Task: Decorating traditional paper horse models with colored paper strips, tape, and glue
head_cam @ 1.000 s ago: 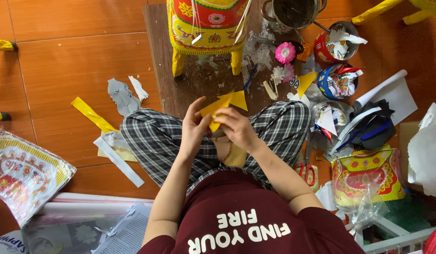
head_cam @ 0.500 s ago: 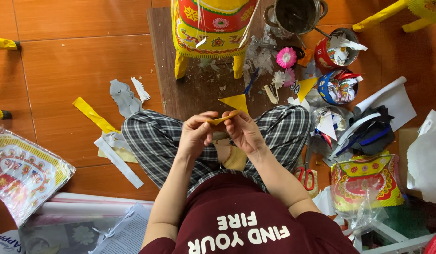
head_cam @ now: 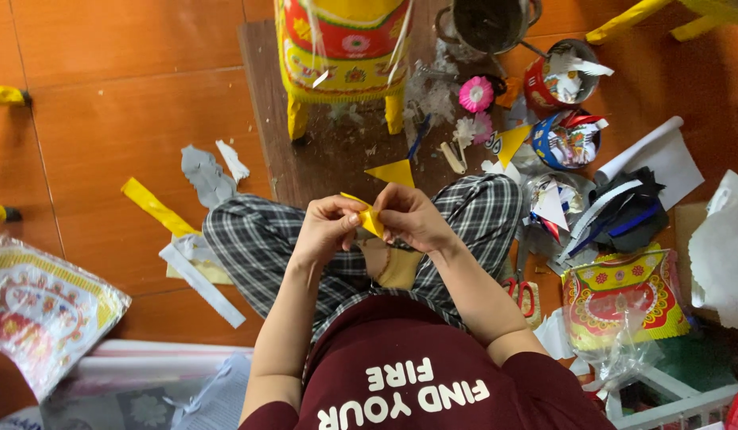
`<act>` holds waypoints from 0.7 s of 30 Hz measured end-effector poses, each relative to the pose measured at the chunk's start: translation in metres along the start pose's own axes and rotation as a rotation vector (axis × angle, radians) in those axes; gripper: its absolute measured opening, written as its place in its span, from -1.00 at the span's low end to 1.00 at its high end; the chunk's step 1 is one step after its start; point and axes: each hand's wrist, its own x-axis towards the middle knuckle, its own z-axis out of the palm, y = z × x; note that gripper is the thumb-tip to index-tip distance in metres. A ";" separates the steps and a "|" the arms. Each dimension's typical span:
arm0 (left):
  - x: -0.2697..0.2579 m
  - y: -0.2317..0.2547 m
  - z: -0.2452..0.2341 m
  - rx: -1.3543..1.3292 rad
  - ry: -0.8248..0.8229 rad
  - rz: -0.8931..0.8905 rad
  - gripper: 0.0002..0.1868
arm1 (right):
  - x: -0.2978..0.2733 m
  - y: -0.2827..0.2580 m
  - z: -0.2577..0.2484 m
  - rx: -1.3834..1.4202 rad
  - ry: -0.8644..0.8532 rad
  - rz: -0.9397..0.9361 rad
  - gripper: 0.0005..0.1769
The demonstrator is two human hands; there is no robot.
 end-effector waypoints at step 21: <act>-0.004 0.083 0.062 0.912 -0.042 0.066 -0.44 | 0.001 -0.027 0.038 -0.826 0.030 -0.166 -0.87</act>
